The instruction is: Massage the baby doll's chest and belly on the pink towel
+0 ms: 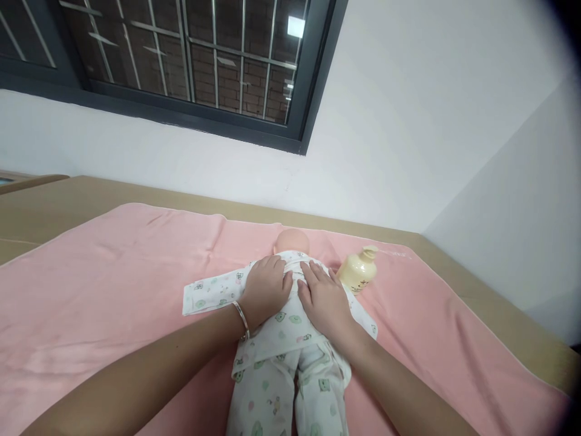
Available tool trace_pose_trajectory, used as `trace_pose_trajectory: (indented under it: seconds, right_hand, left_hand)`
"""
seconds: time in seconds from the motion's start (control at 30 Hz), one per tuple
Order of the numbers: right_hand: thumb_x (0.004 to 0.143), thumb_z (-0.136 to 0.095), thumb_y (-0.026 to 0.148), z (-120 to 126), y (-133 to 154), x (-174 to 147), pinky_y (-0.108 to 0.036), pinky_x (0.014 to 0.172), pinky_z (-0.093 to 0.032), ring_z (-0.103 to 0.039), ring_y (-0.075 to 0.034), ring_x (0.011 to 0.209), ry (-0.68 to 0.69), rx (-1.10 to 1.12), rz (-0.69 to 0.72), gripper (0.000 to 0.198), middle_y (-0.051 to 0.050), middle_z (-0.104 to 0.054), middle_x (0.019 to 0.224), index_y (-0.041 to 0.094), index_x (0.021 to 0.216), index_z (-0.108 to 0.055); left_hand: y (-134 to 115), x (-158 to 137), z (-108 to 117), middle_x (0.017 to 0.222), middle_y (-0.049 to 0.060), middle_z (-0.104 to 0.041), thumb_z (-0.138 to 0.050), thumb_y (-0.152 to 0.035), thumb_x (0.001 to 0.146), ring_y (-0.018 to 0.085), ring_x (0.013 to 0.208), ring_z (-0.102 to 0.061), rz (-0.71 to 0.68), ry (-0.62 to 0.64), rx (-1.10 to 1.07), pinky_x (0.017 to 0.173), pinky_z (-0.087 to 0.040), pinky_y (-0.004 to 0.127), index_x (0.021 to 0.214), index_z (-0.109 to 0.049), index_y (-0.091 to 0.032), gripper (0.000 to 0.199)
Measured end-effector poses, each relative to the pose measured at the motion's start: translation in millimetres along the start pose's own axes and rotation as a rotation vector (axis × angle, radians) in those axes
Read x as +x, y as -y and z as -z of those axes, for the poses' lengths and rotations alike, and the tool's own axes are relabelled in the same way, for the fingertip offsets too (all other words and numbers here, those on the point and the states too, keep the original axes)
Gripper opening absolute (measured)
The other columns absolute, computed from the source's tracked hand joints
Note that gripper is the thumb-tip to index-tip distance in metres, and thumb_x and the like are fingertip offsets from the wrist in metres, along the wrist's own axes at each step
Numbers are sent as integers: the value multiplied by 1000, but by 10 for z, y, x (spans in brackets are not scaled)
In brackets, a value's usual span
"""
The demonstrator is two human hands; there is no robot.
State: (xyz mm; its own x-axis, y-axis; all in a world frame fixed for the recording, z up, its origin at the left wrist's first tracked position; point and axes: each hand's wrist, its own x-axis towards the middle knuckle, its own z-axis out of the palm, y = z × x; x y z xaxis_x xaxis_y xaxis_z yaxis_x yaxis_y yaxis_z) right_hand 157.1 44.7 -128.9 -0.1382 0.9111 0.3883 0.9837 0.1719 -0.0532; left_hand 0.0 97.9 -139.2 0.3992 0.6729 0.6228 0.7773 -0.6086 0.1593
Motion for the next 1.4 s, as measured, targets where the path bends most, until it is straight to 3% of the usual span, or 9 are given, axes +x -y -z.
trace_pose_trajectory:
  seconds: [0.83,1.17,1.4]
  right_hand:
    - [101,-30,34,6,8,-9,-46,112,-29,-47,-26,132,-23,-62,-4,47,-14,-54,140,18,142,-46]
    - [101,-30,34,46,52,-27,-49,111,-29,-53,-28,126,-32,-69,-33,48,-17,-60,132,12,140,-48]
    - [100,-32,35,18,-57,55,-50,114,-26,-41,-29,137,46,55,12,49,-16,-49,145,13,143,-44]
  left_hand:
    - [-10,-7,-6,96,12,-67,-47,-26,92,28,99,-61,32,-10,41,86,-50,42,93,-61,-16,17]
    - [-21,-17,-22,91,14,-66,-45,-25,92,29,98,-61,28,-37,50,84,-50,44,90,-59,-15,18]
    - [19,12,-41,98,14,-65,-42,-25,93,29,99,-60,50,33,-46,88,-49,46,98,-59,-14,21]
